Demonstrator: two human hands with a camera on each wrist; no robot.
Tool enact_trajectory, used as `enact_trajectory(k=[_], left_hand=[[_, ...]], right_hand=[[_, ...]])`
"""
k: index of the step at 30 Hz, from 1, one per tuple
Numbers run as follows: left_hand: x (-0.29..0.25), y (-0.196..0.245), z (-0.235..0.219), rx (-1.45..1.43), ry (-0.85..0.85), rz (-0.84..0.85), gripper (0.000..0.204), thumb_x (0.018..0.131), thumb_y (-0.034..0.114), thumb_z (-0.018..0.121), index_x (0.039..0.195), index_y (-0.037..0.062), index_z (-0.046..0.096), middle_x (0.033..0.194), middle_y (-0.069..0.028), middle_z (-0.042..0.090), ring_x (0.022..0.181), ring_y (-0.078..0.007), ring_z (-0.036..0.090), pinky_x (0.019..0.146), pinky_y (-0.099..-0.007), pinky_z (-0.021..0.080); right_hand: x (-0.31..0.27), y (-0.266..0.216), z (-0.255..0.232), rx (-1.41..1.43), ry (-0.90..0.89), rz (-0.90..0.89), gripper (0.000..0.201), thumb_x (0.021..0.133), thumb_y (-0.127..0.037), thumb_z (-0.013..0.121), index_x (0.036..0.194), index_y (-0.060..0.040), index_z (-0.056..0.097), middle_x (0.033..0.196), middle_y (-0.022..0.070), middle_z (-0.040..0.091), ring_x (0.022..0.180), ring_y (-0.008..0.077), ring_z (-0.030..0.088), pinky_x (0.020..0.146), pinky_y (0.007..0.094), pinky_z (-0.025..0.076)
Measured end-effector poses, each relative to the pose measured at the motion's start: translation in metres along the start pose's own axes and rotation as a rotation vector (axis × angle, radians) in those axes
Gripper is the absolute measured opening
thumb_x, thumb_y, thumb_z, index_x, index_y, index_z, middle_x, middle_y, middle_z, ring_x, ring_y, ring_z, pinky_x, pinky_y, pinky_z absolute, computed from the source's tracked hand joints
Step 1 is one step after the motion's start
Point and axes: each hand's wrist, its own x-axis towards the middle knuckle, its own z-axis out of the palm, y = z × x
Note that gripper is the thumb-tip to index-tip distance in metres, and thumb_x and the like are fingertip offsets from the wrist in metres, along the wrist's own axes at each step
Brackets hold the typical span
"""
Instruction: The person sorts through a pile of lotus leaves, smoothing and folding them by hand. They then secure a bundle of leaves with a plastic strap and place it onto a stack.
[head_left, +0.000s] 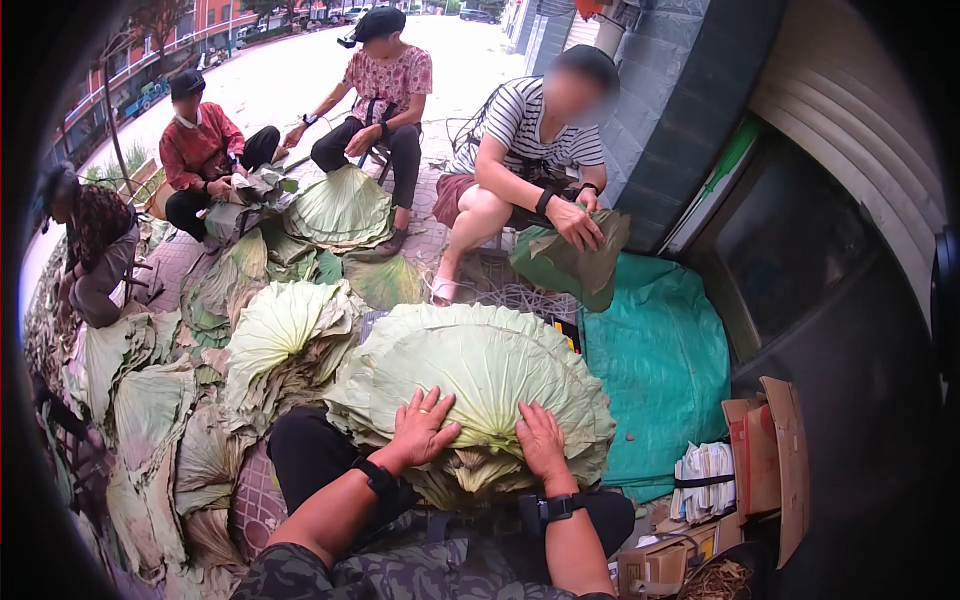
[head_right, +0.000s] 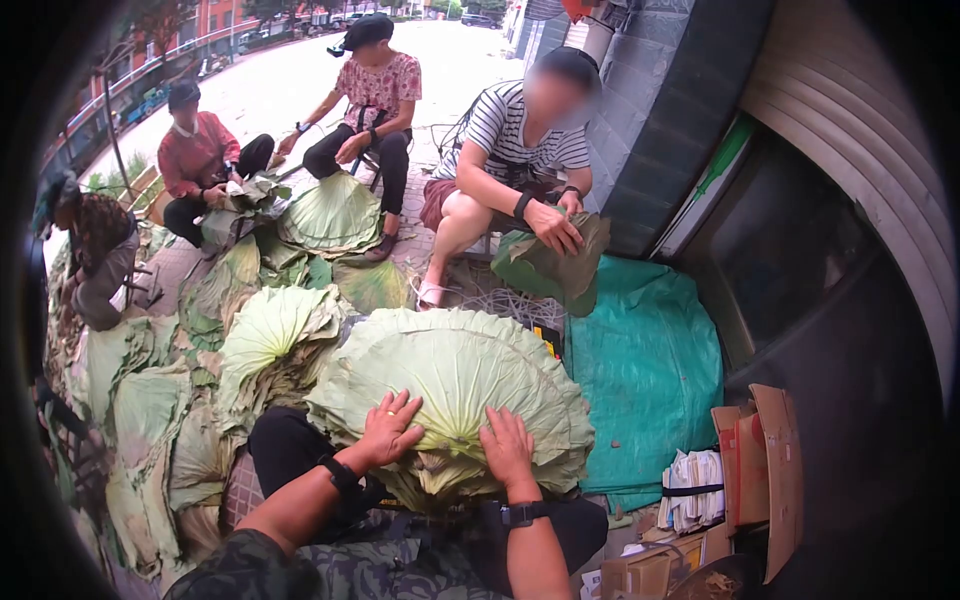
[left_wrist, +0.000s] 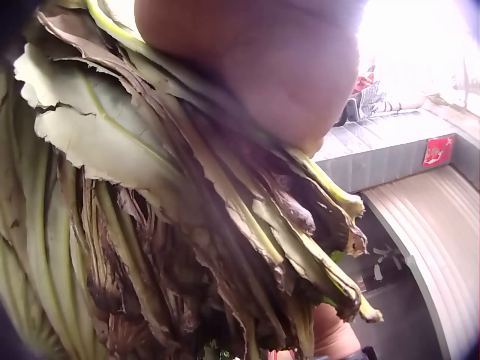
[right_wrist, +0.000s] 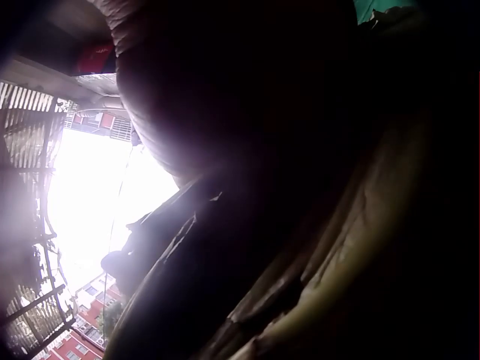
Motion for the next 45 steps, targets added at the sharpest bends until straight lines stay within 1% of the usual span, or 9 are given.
enact_trajectory(k=[16, 18, 33, 35, 45], left_hand=[[0.0006, -0.0026, 0.0039, -0.014, 0.027, -0.001, 0.068, 0.085, 0.058, 0.04, 0.14, 0.0188, 0.032, 0.147, -0.0184, 0.02, 0.135, -0.0414, 0.013, 0.104, -0.0584, 0.012], [0.0004, -0.0025, 0.0038, -0.014, 0.027, -0.001, 0.068, 0.085, 0.058, 0.04, 0.14, 0.0188, 0.032, 0.147, -0.0185, 0.02, 0.135, -0.0414, 0.013, 0.104, -0.0584, 0.012], [-0.0018, 0.001, 0.0003, -0.026, 0.015, -0.009, 0.068, 0.085, 0.058, 0.04, 0.14, 0.0199, 0.03, 0.147, -0.0179, 0.02, 0.136, -0.0406, 0.012, 0.105, -0.0577, 0.011], [-0.0014, 0.0015, -0.0001, -0.018, 0.011, 0.001, 0.066, 0.086, 0.054, 0.043, 0.14, 0.0188, 0.03, 0.146, -0.0189, 0.02, 0.135, -0.0418, 0.012, 0.104, -0.0588, 0.012], [-0.0008, 0.0021, -0.0008, -0.014, -0.012, -0.013, 0.066, 0.086, 0.054, 0.043, 0.141, 0.0194, 0.029, 0.147, -0.018, 0.019, 0.136, -0.041, 0.011, 0.104, -0.0584, 0.011]], right_hand=[[-0.0003, -0.0008, 0.001, 0.009, 0.012, -0.002, 0.054, 0.088, -0.051, 0.038, 0.134, -0.0233, 0.043, 0.141, 0.0105, 0.036, 0.132, 0.0347, 0.026, 0.105, 0.0518, 0.016], [-0.0015, -0.0037, -0.0009, -0.044, 0.016, -0.008, 0.054, 0.09, -0.052, 0.033, 0.133, -0.0203, 0.044, 0.14, 0.0127, 0.037, 0.13, 0.0366, 0.029, 0.106, 0.0456, 0.02], [-0.0026, -0.0041, -0.0002, -0.06, 0.025, 0.0, 0.052, 0.09, -0.049, 0.034, 0.133, -0.0213, 0.044, 0.139, 0.012, 0.038, 0.129, 0.0364, 0.03, 0.106, 0.0447, 0.02], [-0.002, -0.002, 0.0004, -0.054, 0.026, -0.007, 0.052, 0.09, -0.049, 0.035, 0.133, -0.0212, 0.044, 0.139, 0.012, 0.038, 0.129, 0.0365, 0.03, 0.106, 0.0446, 0.02], [-0.0023, -0.0001, 0.0006, -0.024, 0.023, -0.018, 0.053, 0.09, -0.049, 0.035, 0.133, -0.0196, 0.044, 0.139, 0.0132, 0.038, 0.129, 0.0369, 0.03, 0.106, 0.0444, 0.02]])
